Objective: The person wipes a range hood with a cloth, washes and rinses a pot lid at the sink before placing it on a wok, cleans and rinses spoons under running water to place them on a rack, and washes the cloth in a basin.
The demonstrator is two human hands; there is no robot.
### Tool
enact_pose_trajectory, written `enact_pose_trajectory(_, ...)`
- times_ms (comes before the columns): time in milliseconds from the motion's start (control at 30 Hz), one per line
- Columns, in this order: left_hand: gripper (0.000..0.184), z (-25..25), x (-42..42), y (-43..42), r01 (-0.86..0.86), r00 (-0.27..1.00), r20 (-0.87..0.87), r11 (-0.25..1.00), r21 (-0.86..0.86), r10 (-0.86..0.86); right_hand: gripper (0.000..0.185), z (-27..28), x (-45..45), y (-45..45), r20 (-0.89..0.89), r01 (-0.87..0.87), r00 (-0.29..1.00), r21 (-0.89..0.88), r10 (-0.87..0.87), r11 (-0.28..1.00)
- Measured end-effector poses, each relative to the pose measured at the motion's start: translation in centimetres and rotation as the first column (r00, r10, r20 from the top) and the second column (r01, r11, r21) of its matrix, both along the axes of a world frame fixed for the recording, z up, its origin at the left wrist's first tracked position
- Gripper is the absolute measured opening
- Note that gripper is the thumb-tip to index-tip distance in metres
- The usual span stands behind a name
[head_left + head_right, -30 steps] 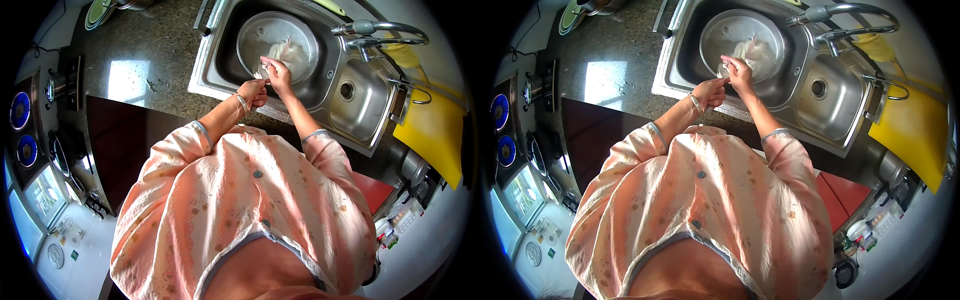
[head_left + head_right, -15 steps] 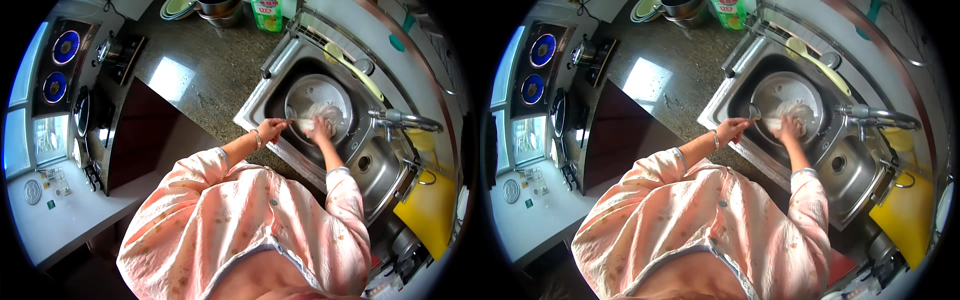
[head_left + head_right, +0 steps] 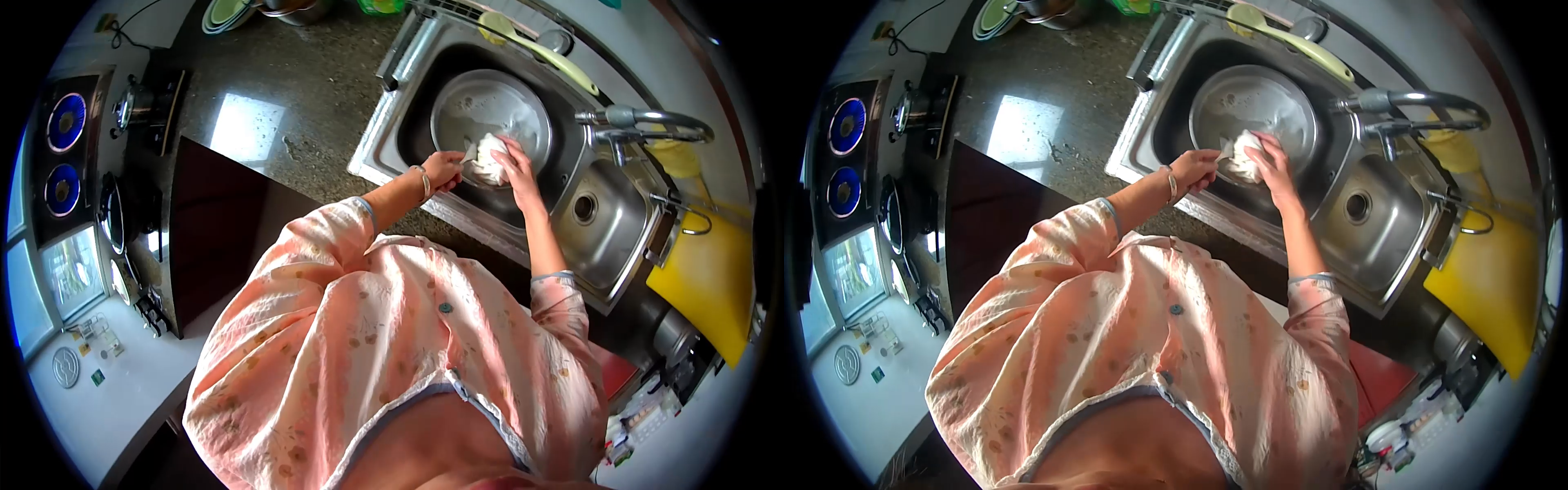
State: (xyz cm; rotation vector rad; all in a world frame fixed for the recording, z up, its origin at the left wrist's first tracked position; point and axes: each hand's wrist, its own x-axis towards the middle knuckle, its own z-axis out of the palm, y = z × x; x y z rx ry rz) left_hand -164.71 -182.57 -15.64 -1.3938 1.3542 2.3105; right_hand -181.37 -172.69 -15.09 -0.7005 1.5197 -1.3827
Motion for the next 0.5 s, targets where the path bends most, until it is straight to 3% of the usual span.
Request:
enact_pose_trajectory(67, 0.027, 0.5, -2.1, 0.9, 0.085, 0.995, -0.032, 0.974, -0.21, -0.094, 0.04, -1.7, 0.7, 0.3, -0.089, -0.041, 0.995, -0.002, 0.041, 0.999)
enact_pose_trajectory(100, 0.022, -0.5, -3.0, 1.3, 0.119, 0.993, 0.059, 0.926, -0.357, -0.105, 0.04, -1.3, 1.4, 0.2, -0.087, -0.034, 0.996, 0.001, 0.034, 0.999)
enact_pose_trajectory(167, 0.022, -0.2, -3.6, 1.7, 0.15, 0.988, 0.025, 0.925, -0.348, -0.151, 0.054, -0.1, 2.7, -0.4, -0.15, 0.175, 0.976, 0.101, -0.159, 0.979)
enact_pose_trajectory(200, 0.023, 0.0, -3.8, 1.8, 0.18, 0.981, -0.008, 0.923, -0.339, -0.195, 0.054, -0.6, 2.7, -0.7, -0.145, 0.179, 0.976, 0.103, -0.163, 0.978)
enact_pose_trajectory(233, 0.022, 0.4, -3.8, 1.9, 0.205, 0.975, 0.007, 0.89, -0.407, -0.222, 0.055, -1.6, 2.5, -1.3, -0.231, 0.195, 0.96, 0.137, -0.16, 0.971)
enact_pose_trajectory(267, 0.023, 0.8, -3.9, 1.5, 0.223, 0.974, 0.042, 0.899, -0.378, -0.224, 0.056, -2.6, 2.2, -1.9, -0.317, 0.216, 0.936, 0.172, -0.153, 0.961)
enact_pose_trajectory(300, 0.025, 0.7, -3.6, 1.4, 0.205, 0.976, 0.008, 0.916, -0.346, -0.216, 0.049, -3.7, 2.2, -2.5, -0.478, 0.255, 0.857, 0.072, -0.191, 0.964)
enact_pose_trajectory(333, 0.026, 0.8, -3.4, 1.3, 0.187, 0.978, -0.027, 0.931, -0.313, -0.206, 0.048, -4.0, 1.9, -3.1, -0.539, 0.246, 0.83, 0.127, -0.141, 0.961)
enact_pose_trajectory(433, 0.03, 0.3, -2.4, 1.3, 0.169, 0.977, -0.089, 0.953, -0.252, -0.196, 0.048, -4.4, 0.7, -3.3, -0.46, 0.222, 0.88, 0.173, -0.12, 0.96)
enact_pose_trajectory(467, 0.031, 0.0, -2.1, 1.2, 0.139, 0.976, -0.134, 0.966, -0.22, -0.171, 0.046, -4.5, 0.2, -3.4, -0.335, 0.212, 0.931, 0.178, -0.144, 0.961)
enact_pose_trajectory(500, 0.031, 0.2, -1.8, 1.1, 0.159, 0.969, -0.136, 0.941, -0.297, -0.207, 0.044, -4.7, -0.1, -3.5, -0.204, 0.201, 0.965, 0.181, -0.163, 0.963)
